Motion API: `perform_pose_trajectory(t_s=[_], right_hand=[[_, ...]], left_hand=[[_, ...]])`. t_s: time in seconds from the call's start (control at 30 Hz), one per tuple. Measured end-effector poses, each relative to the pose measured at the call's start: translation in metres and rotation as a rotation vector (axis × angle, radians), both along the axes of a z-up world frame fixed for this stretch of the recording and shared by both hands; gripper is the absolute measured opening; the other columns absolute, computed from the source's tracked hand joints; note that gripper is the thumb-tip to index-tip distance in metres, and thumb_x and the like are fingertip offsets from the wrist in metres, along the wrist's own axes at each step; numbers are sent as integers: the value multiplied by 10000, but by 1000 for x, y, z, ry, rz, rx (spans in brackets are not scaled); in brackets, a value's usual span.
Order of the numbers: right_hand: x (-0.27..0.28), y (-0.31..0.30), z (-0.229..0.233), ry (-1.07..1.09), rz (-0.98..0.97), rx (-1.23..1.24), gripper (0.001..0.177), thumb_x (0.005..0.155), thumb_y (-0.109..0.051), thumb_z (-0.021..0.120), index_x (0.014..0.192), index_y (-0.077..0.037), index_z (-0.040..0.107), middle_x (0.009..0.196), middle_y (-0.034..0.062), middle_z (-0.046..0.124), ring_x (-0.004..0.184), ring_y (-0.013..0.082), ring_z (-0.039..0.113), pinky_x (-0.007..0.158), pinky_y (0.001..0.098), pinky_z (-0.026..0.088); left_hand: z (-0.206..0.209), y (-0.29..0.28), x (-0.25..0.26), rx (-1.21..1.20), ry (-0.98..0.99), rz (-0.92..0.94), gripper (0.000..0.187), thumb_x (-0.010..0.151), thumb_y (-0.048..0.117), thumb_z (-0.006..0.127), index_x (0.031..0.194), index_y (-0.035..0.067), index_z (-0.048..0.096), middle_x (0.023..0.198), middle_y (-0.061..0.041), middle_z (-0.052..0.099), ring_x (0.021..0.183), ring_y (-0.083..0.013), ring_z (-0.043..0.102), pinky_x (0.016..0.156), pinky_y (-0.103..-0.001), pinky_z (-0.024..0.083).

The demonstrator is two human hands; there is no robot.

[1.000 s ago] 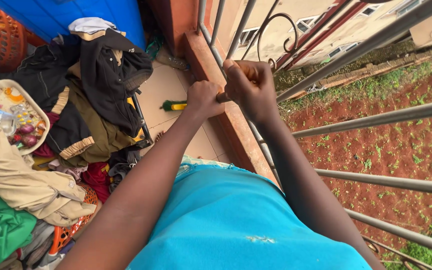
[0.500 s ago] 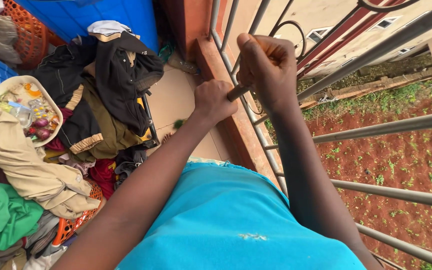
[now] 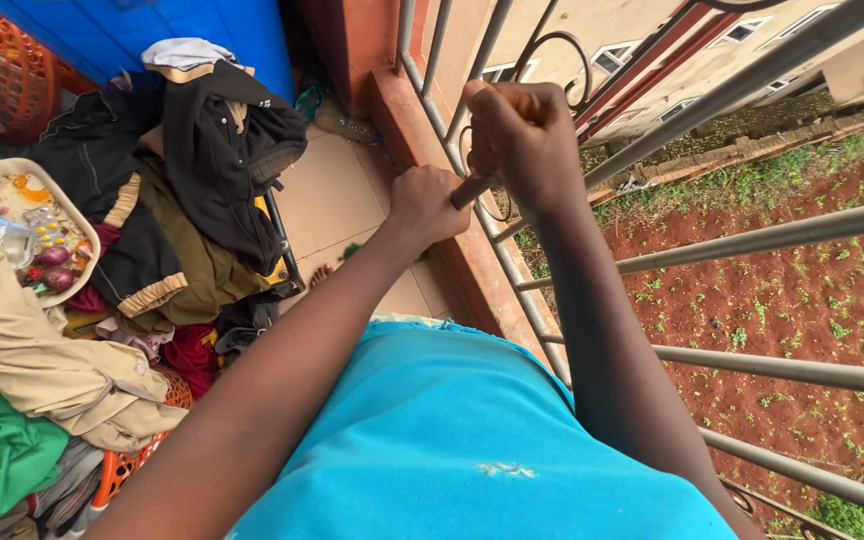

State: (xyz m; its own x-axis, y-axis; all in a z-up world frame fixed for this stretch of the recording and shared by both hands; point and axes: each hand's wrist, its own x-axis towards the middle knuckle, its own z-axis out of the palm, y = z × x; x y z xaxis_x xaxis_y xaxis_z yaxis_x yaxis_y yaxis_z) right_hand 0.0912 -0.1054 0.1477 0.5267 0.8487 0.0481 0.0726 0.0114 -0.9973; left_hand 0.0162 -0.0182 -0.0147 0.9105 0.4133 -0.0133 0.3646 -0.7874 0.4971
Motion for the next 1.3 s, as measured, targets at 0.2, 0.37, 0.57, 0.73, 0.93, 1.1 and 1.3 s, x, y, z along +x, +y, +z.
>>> perform_pose_trajectory(t_s=[0.2, 0.37, 0.57, 0.73, 0.93, 1.1, 1.3], right_hand=[[3, -4, 20, -59, 18, 153, 447, 1085, -232, 590, 656, -145, 499, 540, -22, 445, 432, 78, 379, 441, 269, 310], [3, 3, -20, 9, 1, 178, 452, 1090, -208, 604, 659, -139, 486, 550, -23, 417, 439, 79, 340, 445, 266, 274], [1, 5, -20, -29, -54, 107, 500, 1068, -230, 610, 597, -148, 462, 504, -17, 447, 399, 75, 372, 426, 261, 311], [1, -1, 8, 15, -50, 97, 485, 1073, -227, 622, 620, -143, 472, 521, -9, 457, 418, 88, 410, 450, 285, 364], [0, -3, 14, -77, -47, 172, 446, 1085, -244, 588, 663, -131, 499, 537, -10, 448, 427, 88, 408, 432, 270, 349], [-4, 2, -36, -59, -20, 136, 475, 1067, -236, 621, 628, -149, 462, 547, -16, 433, 439, 80, 370, 438, 270, 313], [-10, 5, -36, -24, -18, 66, 515, 1054, -263, 614, 579, -168, 440, 499, -31, 408, 399, 66, 319, 405, 251, 262]], left_hand=[[19, -6, 5, -72, -105, 67, 181, 818, 258, 663, 742, 114, 740, 762, -171, 722, 769, -383, 744, 703, -494, 599], [-8, 10, 12, -111, -123, 119, 146, 785, 241, 668, 770, 123, 753, 801, -179, 723, 805, -407, 726, 726, -512, 578], [-13, 11, 9, -198, 10, 26, 209, 840, 253, 622, 783, 103, 755, 833, -194, 729, 869, -403, 722, 809, -505, 567], [-4, -4, 6, -292, 9, -28, 238, 859, 262, 582, 811, 100, 749, 815, -196, 741, 845, -383, 741, 838, -496, 571], [19, -2, 3, -193, -23, 4, 280, 868, 328, 612, 806, 92, 750, 830, -203, 734, 847, -386, 740, 813, -510, 572], [1, 16, -2, -216, -33, 83, 184, 810, 227, 608, 815, 133, 765, 863, -185, 736, 862, -434, 701, 801, -532, 556], [-26, 12, 0, -194, 4, 51, 193, 862, 278, 628, 853, 131, 753, 884, -175, 740, 889, -412, 711, 817, -522, 559]])
